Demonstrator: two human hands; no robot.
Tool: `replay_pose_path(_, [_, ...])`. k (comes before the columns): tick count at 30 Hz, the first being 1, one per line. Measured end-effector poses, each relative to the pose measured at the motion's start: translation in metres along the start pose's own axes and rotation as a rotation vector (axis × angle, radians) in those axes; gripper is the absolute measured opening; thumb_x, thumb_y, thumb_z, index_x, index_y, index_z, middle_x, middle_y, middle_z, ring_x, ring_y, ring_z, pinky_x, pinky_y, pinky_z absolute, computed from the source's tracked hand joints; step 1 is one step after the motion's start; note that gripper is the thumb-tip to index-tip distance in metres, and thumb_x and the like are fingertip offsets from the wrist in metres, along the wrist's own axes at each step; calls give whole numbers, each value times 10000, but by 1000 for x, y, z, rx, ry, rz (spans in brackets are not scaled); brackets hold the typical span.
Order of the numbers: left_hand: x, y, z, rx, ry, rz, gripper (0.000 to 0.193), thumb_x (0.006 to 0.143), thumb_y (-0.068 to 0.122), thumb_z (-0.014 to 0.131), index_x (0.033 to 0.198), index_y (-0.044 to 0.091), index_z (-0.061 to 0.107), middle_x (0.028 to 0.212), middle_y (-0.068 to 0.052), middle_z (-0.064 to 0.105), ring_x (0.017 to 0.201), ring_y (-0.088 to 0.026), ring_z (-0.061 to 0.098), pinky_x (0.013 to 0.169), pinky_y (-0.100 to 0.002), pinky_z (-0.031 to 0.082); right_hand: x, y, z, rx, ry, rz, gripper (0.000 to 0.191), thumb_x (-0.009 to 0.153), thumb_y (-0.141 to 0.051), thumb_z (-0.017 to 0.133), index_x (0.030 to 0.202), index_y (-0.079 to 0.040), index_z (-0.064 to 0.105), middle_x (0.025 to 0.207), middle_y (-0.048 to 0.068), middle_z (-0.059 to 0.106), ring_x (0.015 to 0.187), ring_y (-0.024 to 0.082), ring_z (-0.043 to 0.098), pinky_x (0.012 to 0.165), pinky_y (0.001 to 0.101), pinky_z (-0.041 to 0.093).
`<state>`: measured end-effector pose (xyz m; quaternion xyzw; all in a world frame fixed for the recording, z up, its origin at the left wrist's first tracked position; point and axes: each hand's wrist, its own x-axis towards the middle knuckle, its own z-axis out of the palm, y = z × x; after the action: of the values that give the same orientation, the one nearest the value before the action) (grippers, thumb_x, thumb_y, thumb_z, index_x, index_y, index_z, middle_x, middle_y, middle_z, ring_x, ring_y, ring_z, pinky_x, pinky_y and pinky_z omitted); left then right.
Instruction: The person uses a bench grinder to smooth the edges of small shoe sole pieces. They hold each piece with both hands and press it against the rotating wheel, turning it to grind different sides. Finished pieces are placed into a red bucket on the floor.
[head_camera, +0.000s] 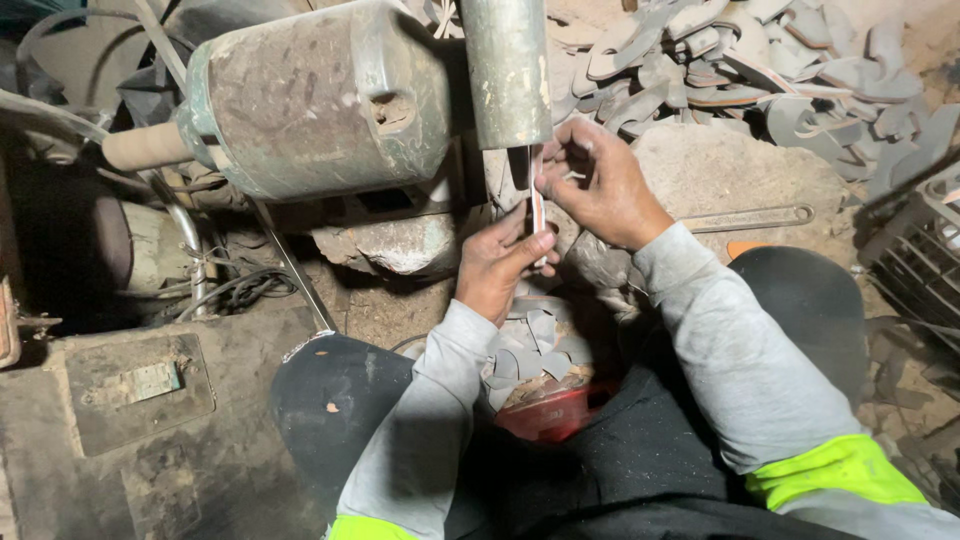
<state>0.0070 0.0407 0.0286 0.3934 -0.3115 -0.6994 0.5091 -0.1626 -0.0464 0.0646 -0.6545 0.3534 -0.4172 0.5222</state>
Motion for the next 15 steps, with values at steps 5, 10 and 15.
replay_pose_path(5, [-8, -20, -7, -56, -5, -78, 590, 937, 123, 736, 1475, -24, 544, 1072, -71, 678, 855, -167, 673, 719, -285, 574, -7, 21, 3, -111, -41, 61, 203, 913, -20, 724, 1060, 5, 587, 1018, 22, 668, 915, 66, 645, 848, 242, 565])
replay_pose_path(10, [-18, -51, -20, -77, 11, -153, 607, 935, 136, 743, 1482, -9, 525, 1134, -89, 675, 927, -187, 698, 764, -306, 592, -16, 43, 1, -242, -129, 185, 258, 864, -96, 785, 1031, 0, 613, 915, 55, 672, 858, 109, 626, 812, 287, 561])
replay_pose_path(15, [-18, -68, -24, 377, 169, 0, 731, 813, 70, 803, 1470, -28, 497, 1186, -134, 707, 928, -187, 722, 798, -313, 637, -10, 46, -9, -404, -272, 305, 415, 755, -174, 847, 1098, -27, 663, 926, 68, 739, 861, 144, 692, 833, 336, 561])
